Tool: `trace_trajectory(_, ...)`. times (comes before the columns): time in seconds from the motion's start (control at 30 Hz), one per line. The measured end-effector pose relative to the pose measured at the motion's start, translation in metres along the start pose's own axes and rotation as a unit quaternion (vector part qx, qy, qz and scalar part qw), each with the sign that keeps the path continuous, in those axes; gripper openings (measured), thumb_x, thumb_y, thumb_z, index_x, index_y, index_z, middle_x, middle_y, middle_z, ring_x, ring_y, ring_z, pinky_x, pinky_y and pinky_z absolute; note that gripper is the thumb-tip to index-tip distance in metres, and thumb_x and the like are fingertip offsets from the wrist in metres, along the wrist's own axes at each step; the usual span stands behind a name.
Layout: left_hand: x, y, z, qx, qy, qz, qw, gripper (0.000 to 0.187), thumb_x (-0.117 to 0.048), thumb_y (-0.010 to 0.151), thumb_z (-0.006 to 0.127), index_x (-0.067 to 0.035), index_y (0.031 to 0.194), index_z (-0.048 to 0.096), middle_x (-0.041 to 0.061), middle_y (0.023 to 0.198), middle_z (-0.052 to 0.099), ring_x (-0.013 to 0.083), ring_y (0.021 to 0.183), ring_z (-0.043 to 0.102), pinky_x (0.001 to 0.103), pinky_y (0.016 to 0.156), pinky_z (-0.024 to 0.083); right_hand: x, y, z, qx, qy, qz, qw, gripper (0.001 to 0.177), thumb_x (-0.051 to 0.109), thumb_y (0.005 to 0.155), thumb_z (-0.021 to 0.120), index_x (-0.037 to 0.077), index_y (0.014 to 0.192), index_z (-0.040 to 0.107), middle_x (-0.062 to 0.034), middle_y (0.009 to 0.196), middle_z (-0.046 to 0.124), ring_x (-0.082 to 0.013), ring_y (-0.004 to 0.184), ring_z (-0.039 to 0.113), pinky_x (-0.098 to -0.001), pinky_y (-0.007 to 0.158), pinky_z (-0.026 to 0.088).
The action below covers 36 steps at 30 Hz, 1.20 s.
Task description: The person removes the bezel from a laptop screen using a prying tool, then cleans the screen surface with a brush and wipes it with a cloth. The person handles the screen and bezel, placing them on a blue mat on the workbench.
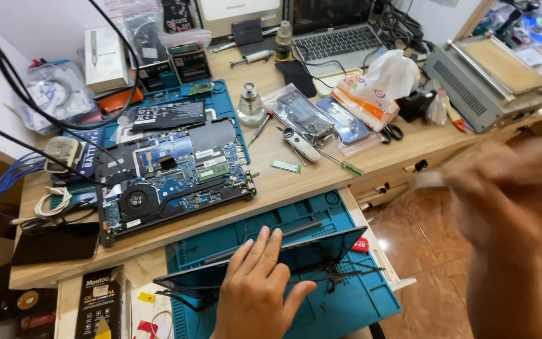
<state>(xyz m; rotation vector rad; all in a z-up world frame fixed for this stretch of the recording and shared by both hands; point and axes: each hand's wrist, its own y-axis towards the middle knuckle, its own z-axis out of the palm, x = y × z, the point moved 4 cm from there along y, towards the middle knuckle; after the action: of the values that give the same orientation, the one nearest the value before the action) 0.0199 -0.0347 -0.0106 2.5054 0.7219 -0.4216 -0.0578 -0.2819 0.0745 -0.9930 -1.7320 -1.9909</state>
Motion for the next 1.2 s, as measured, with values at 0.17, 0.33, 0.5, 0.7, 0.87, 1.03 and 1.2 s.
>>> trace_trajectory(0.17,0.001,0.0,0.005,0.042,-0.044,-0.014,0.998,0.043,-0.043,0.074,0.074,-0.002,0.066,0.067,0.021,0.128,0.049,0.0379,0.121,0.042,0.05,0.095,0.033,-0.153,0.11,0.038,-0.032,-0.072,0.276,0.958,0.007,-0.004,0.083,0.059,-0.001,0.085,0.052,-0.0221,0.085,0.066,-0.0279,0.076,0.07,-0.0285,0.064,0.06)
trace_trajectory(0.33,0.002,-0.009,0.015,-0.051,0.012,0.039,0.998,0.057,-0.052,0.091,0.049,-0.008,0.057,0.058,0.019,0.119,0.058,0.0364,0.113,0.052,0.048,0.089,0.039,-0.263,0.137,0.06,-0.064,-0.025,0.33,0.941,0.011,0.002,0.08,0.065,0.005,0.083,0.055,-0.0148,0.079,0.066,-0.0201,0.071,0.069,-0.023,0.058,0.057)
trace_trajectory(0.5,0.015,-0.019,0.038,-0.046,0.018,0.045,0.998,0.037,-0.03,0.097,0.045,-0.014,0.065,0.052,0.008,0.128,0.054,0.033,0.12,0.045,0.043,0.094,0.037,-0.318,0.14,0.062,-0.059,-0.102,0.319,0.94,0.012,0.008,0.078,0.07,0.01,0.079,0.059,-0.0069,0.07,0.067,-0.0129,0.064,0.068,-0.0201,0.05,0.048)
trace_trajectory(0.7,0.024,-0.024,0.054,-0.042,0.005,0.02,0.999,0.031,-0.027,0.099,0.037,-0.013,0.094,0.065,0.003,0.131,0.051,0.0264,0.122,0.041,0.04,0.095,0.037,-0.318,0.138,0.07,-0.058,-0.074,0.339,0.936,0.011,0.008,0.08,0.068,0.01,0.082,0.057,-0.0078,0.071,0.067,-0.0132,0.065,0.068,-0.0197,0.051,0.047)
trace_trajectory(0.87,0.034,-0.021,0.059,-0.077,0.041,-0.025,0.996,0.039,-0.03,0.097,0.039,-0.01,0.128,0.052,0.007,0.126,0.055,0.0171,0.118,0.049,0.035,0.095,0.038,-0.32,0.142,0.067,-0.056,-0.089,0.324,0.94,0.012,0.005,0.08,0.068,0.009,0.082,0.057,-0.0075,0.072,0.066,-0.015,0.064,0.069,-0.0192,0.048,0.046)
trace_trajectory(1.03,0.033,-0.019,0.056,-0.049,0.006,-0.003,0.999,0.027,-0.028,0.098,0.039,-0.012,0.111,0.057,0.007,0.13,0.051,0.0237,0.121,0.044,0.039,0.097,0.036,-0.328,0.134,0.063,-0.089,-0.063,0.349,0.931,0.011,0.006,0.079,0.067,0.008,0.082,0.057,-0.01,0.068,0.066,-0.0146,0.063,0.069,-0.018,0.046,0.046)
trace_trajectory(1.2,0.031,-0.018,0.056,-0.023,-0.016,0.032,0.999,0.032,-0.026,0.1,0.038,-0.012,0.088,0.063,0.006,0.133,0.049,0.0303,0.123,0.04,0.044,0.096,0.036,-0.327,0.129,0.064,-0.104,-0.005,0.355,0.929,0.012,0.005,0.08,0.067,0.007,0.083,0.055,-0.0108,0.073,0.068,-0.0154,0.065,0.069,-0.0177,0.047,0.048)
